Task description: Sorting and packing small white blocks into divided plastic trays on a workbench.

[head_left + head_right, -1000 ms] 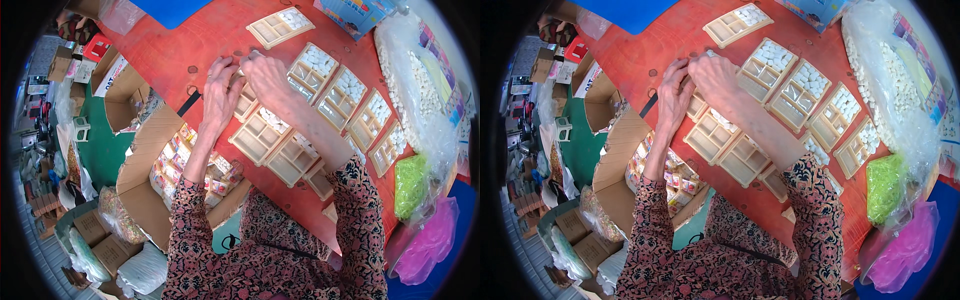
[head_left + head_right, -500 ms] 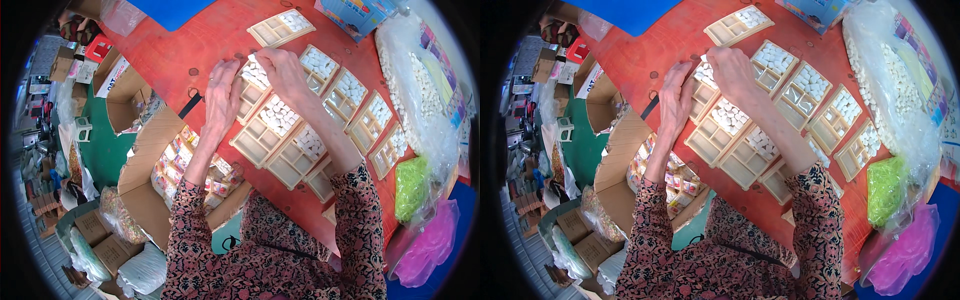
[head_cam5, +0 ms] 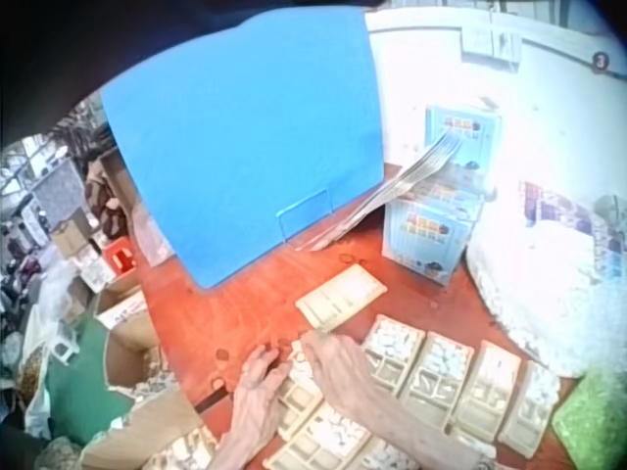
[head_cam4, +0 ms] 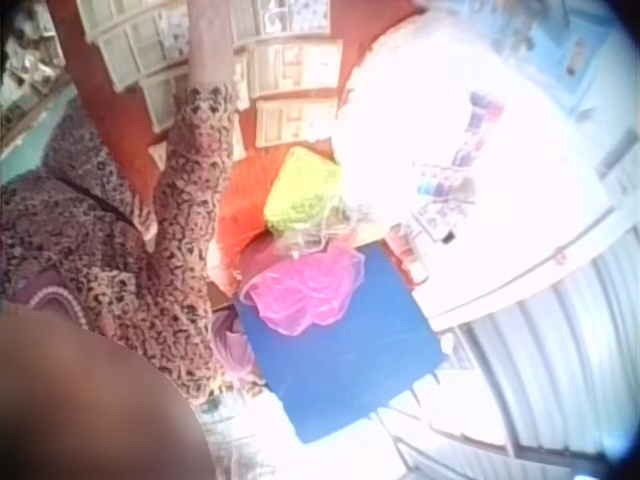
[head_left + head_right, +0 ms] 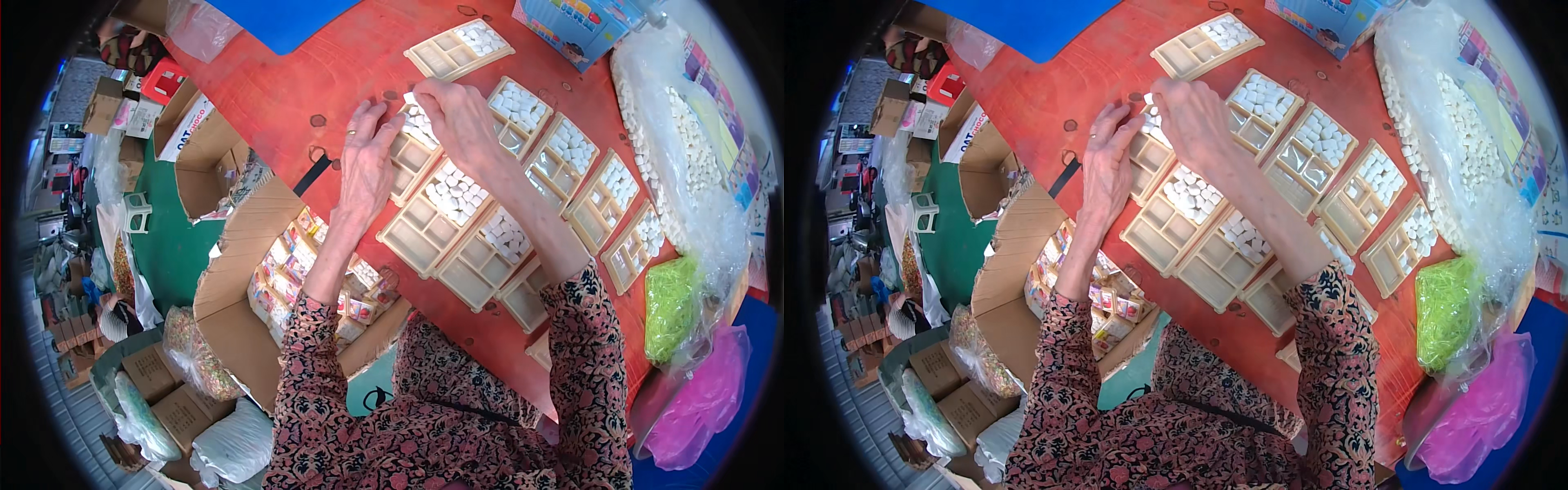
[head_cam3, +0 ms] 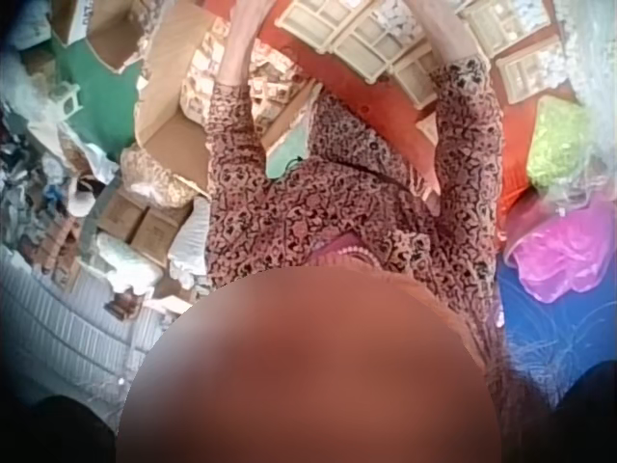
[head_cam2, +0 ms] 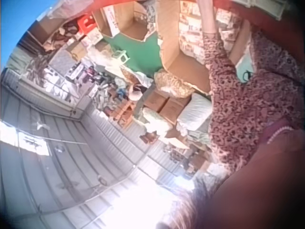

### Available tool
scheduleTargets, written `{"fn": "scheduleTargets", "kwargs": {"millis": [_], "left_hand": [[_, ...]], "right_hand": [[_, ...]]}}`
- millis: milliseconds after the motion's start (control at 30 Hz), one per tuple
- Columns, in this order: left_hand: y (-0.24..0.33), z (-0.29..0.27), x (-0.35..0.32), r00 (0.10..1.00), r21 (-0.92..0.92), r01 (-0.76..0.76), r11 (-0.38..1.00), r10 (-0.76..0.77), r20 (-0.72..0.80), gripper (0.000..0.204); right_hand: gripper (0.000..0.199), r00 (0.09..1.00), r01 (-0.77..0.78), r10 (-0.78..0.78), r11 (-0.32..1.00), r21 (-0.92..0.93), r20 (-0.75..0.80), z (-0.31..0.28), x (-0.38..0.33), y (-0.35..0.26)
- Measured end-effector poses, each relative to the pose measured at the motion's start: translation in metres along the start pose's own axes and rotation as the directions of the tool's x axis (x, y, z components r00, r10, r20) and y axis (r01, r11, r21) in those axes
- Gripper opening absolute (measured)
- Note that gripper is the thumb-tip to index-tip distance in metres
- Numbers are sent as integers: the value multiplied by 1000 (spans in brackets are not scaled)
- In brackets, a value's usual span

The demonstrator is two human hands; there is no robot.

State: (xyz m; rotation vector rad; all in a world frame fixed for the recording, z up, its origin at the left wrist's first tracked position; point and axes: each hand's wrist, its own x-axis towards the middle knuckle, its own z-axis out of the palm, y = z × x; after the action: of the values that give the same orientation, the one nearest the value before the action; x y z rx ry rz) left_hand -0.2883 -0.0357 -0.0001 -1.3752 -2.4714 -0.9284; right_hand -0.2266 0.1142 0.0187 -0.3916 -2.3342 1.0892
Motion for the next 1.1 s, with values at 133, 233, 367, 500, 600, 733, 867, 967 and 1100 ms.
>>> {"fn": "scheduleTargets", "kwargs": {"millis": [133,233,367,500,600,733,867,967,1100], "left_hand": [[4,2,2,998,-62,31,998,-35,-56,54],[-1,1,-1,994,-19,-77,997,75,-77,52],[2,-1,0,990,-25,-127,992,125,-72,51],[2,-2,-1,992,-2,-110,994,110,-70,49],[1,0,-1,992,11,-101,995,102,-71,49],[4,0,0,993,32,-92,995,94,-65,48],[2,0,-1,993,25,-97,995,98,-63,48],[2,0,-1,993,18,-101,995,102,-64,47],[3,-1,0,991,21,-114,993,116,-68,47]], "right_hand": [[8,998,61,-56,989,-132,38,1,7,4],[8,990,106,-84,971,-215,112,2,10,5],[9,987,125,-103,972,-197,122,1,9,6],[9,975,176,-120,932,-316,189,-4,9,4],[7,933,344,-256,840,-419,253,-6,6,1],[7,907,413,-302,770,-487,292,-2,5,3],[9,925,351,-237,833,-427,297,-4,3,-3],[8,956,272,-188,859,-433,226,-1,4,-4],[6,980,147,-90,931,-334,180,-1,6,-5]]}}
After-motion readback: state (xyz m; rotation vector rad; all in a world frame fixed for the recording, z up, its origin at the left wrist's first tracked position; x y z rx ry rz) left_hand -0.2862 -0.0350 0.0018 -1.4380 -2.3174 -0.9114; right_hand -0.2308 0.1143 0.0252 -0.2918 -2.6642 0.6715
